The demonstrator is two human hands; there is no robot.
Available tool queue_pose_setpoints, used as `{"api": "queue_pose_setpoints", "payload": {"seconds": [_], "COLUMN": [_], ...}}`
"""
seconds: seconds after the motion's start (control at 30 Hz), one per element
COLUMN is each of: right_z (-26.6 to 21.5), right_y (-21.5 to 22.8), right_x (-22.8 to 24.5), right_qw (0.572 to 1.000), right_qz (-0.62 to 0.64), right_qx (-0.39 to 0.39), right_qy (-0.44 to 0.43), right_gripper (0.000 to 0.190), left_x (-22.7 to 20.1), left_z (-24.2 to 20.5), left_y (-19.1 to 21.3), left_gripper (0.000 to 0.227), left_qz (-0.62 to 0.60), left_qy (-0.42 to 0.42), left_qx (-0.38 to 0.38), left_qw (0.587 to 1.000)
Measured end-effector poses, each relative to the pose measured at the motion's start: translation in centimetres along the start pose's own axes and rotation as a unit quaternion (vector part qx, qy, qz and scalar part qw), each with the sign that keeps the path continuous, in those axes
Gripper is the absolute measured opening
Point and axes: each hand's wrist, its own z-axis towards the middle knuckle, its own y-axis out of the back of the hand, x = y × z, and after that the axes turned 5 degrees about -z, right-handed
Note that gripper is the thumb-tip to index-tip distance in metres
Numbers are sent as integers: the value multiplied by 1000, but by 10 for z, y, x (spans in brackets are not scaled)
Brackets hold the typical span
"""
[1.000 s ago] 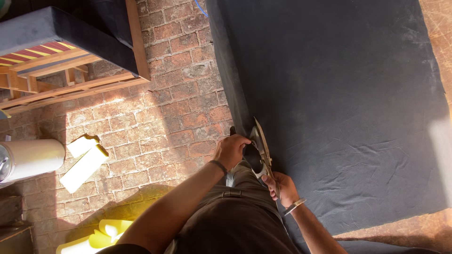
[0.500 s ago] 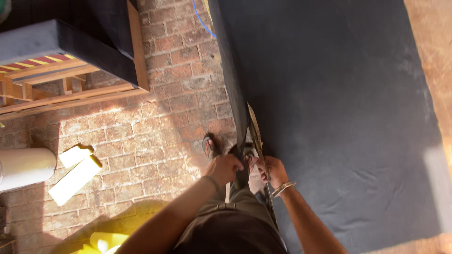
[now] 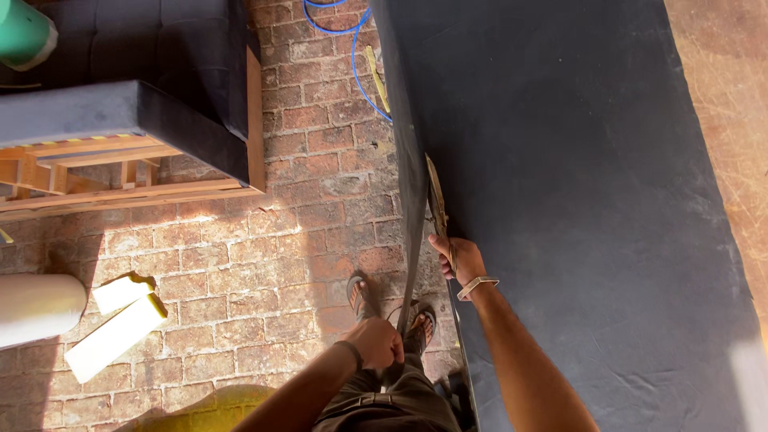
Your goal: The person unfolds a large black fabric on a wooden workbench, smooths it out, and uses shears to cut the fabric into a rectangular piece. The cut piece is then placed on a nearby upholstered item.
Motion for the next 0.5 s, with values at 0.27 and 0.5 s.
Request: {"api": "queue_pose_setpoints", "payload": {"seconds": [0.27, 0.5], "right_z": [37, 32], "right_y": [-5, -7], "right_x": [32, 24], "right_qw": [1000, 1000], "right_qz": [-6, 14], "right_qx": [-5, -13], "right_qy": [1, -3], "right_gripper": [47, 48], "left_x": [27, 21], "left_z": [27, 72], "left_y": [54, 137], "left_gripper": [23, 38], "left_qz": [-5, -86], "left_qy": [-12, -45], "left_qx": [125, -80], "left_qw": [992, 992]}}
